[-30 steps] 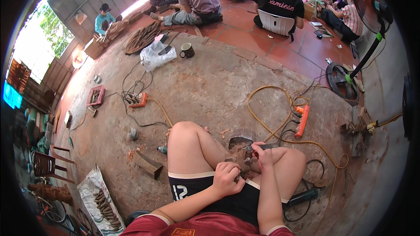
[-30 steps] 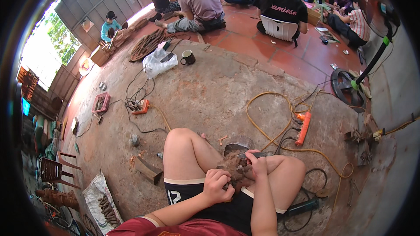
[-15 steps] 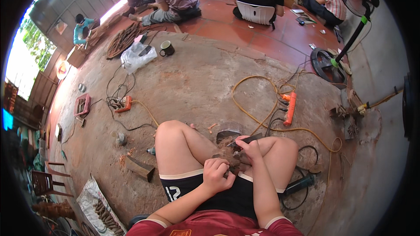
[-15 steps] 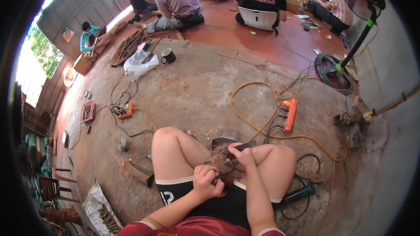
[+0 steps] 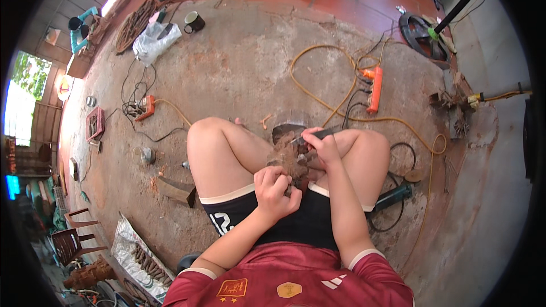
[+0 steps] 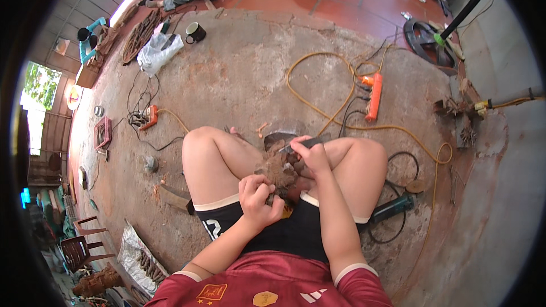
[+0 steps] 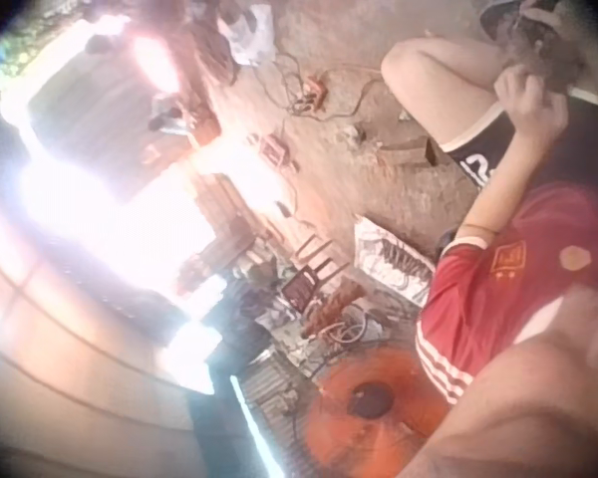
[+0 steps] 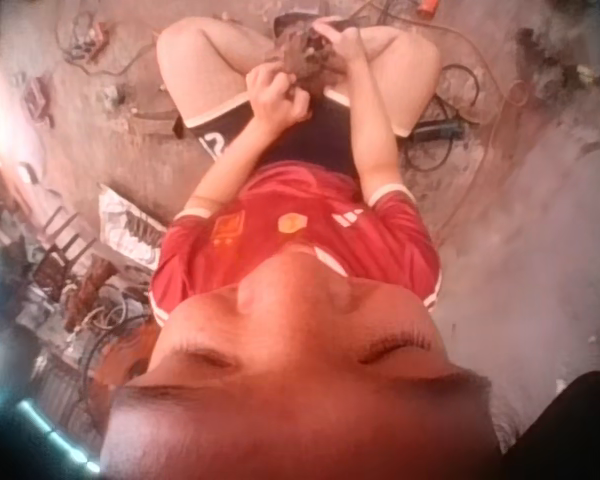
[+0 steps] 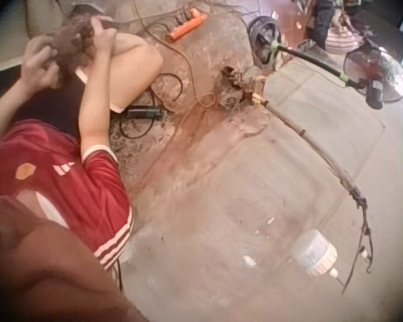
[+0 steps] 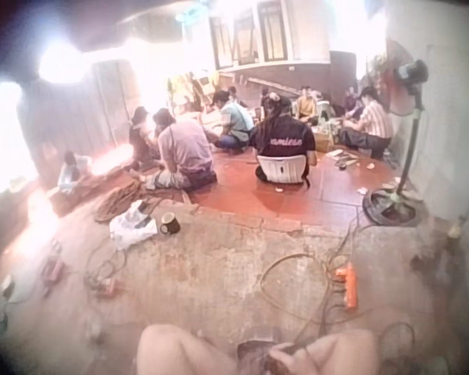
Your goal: The person sits cross-legged on the floor and carves a piece of wood using a chisel held in the right hand. They hold the wood steady with their left hand and repeatedly chip away at the surface to shape it.
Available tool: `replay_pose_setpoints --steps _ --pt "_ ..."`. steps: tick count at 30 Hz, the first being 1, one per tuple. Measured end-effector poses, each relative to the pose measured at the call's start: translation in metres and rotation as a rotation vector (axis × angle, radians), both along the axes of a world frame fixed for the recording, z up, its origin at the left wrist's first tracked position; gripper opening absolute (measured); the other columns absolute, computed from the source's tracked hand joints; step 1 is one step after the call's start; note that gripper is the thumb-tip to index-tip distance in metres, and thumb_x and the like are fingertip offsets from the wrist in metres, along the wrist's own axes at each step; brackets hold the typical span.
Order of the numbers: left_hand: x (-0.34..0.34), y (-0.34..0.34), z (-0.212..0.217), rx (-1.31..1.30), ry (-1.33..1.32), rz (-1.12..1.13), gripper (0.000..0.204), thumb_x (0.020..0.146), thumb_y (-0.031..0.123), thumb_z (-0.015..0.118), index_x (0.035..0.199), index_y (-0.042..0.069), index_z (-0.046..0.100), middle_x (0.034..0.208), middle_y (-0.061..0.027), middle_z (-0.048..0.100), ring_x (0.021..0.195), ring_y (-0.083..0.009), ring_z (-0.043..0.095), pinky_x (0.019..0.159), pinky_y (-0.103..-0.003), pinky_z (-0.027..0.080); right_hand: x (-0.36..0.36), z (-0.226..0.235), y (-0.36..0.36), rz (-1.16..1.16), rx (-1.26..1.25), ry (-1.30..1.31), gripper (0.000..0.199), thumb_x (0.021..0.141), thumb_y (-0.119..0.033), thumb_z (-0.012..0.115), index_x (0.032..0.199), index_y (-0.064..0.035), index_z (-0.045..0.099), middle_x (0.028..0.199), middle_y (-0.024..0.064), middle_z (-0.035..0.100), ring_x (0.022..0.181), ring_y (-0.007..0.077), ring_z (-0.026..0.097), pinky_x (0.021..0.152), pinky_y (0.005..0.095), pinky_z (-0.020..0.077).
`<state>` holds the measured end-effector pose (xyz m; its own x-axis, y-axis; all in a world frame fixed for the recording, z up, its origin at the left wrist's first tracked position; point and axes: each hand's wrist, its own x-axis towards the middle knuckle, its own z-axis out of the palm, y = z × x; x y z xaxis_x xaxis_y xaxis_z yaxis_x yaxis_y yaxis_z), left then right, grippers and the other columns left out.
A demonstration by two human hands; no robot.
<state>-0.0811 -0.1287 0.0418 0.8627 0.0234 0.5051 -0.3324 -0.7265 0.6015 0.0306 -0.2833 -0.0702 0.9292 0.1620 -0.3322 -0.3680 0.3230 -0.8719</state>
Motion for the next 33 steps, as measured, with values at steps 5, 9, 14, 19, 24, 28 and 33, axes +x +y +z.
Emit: replay_pose_setpoints --steps 5,9,14,19,24,28,33 --pt "-0.001 0.001 -0.004 0.003 -0.009 0.001 0.018 0.052 0.008 0.062 0.068 0.005 0.053 0.081 -0.0091 0.057 0.075 -0.0277 0.055 0.071 -0.039 0.040 -0.001 -0.003 -0.001 0.035 -0.078 -0.072 0.012 0.084 -0.010 0.072 0.090 -0.0020 0.068 0.079 0.0026 0.066 0.067 0.0092 0.058 0.061 0.0231 0.0467" --pt "0.000 0.000 0.000 0.000 -0.007 -0.003 0.018 0.052 0.007 0.062 0.067 0.006 0.053 0.080 -0.0084 0.057 0.073 -0.0275 0.055 0.070 -0.038 0.040 -0.001 -0.004 -0.001 0.079 -0.149 -0.150 0.010 0.084 -0.008 0.071 0.090 -0.0005 0.067 0.081 0.0023 0.068 0.074 0.0107 0.061 0.069 0.0261 0.0498" --pt "0.004 0.000 0.000 0.003 0.012 -0.033 0.017 0.053 0.008 0.062 0.068 0.005 0.054 0.080 -0.0092 0.058 0.073 -0.0286 0.055 0.070 -0.039 0.042 0.000 -0.001 0.000 -0.009 -0.261 -0.150 0.011 0.086 -0.008 0.070 0.092 0.0003 0.067 0.080 0.0024 0.067 0.071 0.0099 0.060 0.065 0.0253 0.0489" --pt "0.019 0.006 0.012 0.039 -0.001 -0.052 0.016 0.054 0.008 0.062 0.068 0.005 0.056 0.081 -0.0106 0.060 0.074 -0.0304 0.055 0.072 -0.040 0.044 0.004 -0.003 -0.007 -0.006 -0.051 -0.016 0.014 0.086 -0.014 0.072 0.093 -0.0022 0.069 0.074 0.0014 0.066 0.064 0.0078 0.056 0.056 0.0235 0.0442" --pt "0.043 0.014 0.020 0.054 -0.009 -0.088 0.014 0.055 0.010 0.061 0.068 0.006 0.057 0.080 -0.0099 0.060 0.074 -0.0306 0.055 0.072 -0.040 0.044 0.014 -0.019 -0.009 -0.144 -0.192 -0.043 0.013 0.085 -0.016 0.073 0.086 -0.0038 0.070 0.072 -0.0001 0.063 0.062 0.0078 0.055 0.054 0.0237 0.0413" --pt "0.079 0.035 0.029 0.140 -0.088 -0.074 0.013 0.061 0.014 0.065 0.068 0.007 0.058 0.080 -0.0085 0.060 0.078 -0.0299 0.057 0.074 -0.043 0.044 0.018 -0.015 -0.006 -0.187 -0.133 0.052 0.014 0.085 -0.016 0.073 0.088 -0.0034 0.068 0.070 0.0005 0.062 0.060 0.0075 0.055 0.052 0.0229 0.0415" --pt "0.111 0.050 0.045 0.350 0.256 0.211 0.032 0.079 0.036 0.066 0.084 0.005 0.059 0.084 -0.0147 0.063 0.081 -0.0347 0.060 0.073 -0.047 0.046 0.019 -0.017 -0.006 -0.209 -0.030 0.038 0.014 0.086 -0.013 0.073 0.094 -0.0040 0.066 0.072 0.0015 0.062 0.061 0.0082 0.056 0.052 0.0218 0.0414"
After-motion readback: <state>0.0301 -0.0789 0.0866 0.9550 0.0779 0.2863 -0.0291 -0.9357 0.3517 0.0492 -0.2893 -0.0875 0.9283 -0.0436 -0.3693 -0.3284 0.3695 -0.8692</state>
